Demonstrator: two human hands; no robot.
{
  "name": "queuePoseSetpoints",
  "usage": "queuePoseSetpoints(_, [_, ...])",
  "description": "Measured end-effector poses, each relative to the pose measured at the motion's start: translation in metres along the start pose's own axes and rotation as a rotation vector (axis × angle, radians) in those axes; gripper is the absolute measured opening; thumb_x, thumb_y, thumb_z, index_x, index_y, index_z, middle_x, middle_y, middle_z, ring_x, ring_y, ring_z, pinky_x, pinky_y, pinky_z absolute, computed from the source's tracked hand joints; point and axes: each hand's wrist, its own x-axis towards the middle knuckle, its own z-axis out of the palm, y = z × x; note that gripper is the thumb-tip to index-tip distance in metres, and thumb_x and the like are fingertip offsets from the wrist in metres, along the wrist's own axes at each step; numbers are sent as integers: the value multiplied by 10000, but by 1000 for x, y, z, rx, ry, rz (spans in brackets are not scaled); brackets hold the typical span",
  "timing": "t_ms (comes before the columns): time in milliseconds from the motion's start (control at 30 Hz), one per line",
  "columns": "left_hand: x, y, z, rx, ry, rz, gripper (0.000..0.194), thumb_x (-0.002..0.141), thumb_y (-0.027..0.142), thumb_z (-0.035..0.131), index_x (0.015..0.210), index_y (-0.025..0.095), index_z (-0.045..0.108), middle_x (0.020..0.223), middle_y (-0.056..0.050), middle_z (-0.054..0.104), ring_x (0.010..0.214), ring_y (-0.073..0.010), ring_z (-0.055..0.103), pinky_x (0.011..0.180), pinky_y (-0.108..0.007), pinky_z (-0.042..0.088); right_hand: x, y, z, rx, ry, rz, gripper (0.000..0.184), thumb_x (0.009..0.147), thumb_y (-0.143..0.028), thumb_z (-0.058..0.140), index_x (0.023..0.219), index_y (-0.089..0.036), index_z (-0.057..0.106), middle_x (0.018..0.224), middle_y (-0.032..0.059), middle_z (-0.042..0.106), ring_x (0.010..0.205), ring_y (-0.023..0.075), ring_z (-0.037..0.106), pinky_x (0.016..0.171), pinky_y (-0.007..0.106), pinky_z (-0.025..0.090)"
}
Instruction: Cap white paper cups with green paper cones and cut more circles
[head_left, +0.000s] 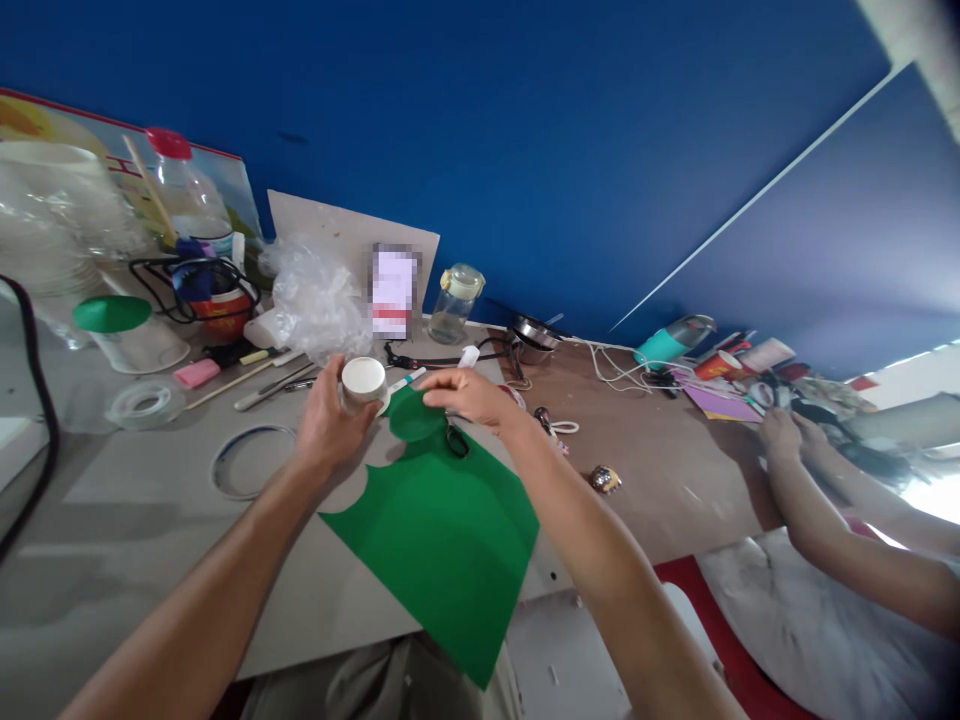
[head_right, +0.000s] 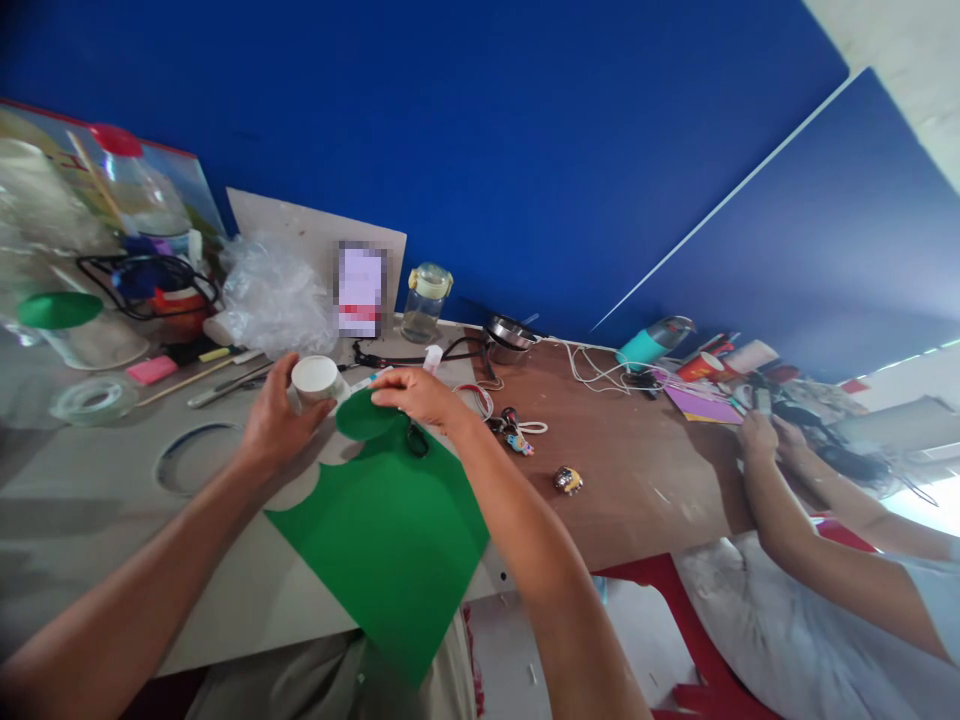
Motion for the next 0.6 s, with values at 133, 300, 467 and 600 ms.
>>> queuePoseSetpoints(133, [-7, -3, 3, 17, -34, 163, 769, 739, 289, 723, 1434, 116, 442, 1304, -185, 650, 1241, -394, 609, 1070, -533, 473, -6, 0, 8, 473, 224, 43, 273, 674, -347, 787, 868, -178, 694, 775, -1, 697, 718, 141, 608, 714, 293, 504])
queuePoseSetpoints(300, [-13, -6, 7, 65, -52, 415, 820, 757, 249, 676, 1495, 126, 342, 1282, -189, 665, 1203, -366, 643, 1018, -526, 515, -4, 6, 34, 450, 336, 39, 305, 614, -392, 822, 780, -179, 680, 666, -49, 599, 606, 88, 483, 603, 239, 400])
queuePoseSetpoints(467, [-16, -3, 6, 86, -80, 416, 849, 774, 288, 728, 1508, 156, 322, 1282, -179, 664, 1196, -368, 645, 1020, -526, 515, -6, 10, 38, 297, 704, -198, 258, 773, -450, 706, 818, -200, 658, 745, 0, 639, 697, 147, 573, 679, 299, 485])
queuePoseSetpoints(600, [-19, 1, 7, 18, -129, 331, 902, 752, 306, 744, 1525, 204, 291, 1292, -157, 664, 1192, -350, 656, 993, -522, 536, -17, 11, 38, -340, 881, -652, 142, 929, -291, 561, 904, -219, 680, 1008, 97, 728, 988, 225, 674, 899, 412, 542])
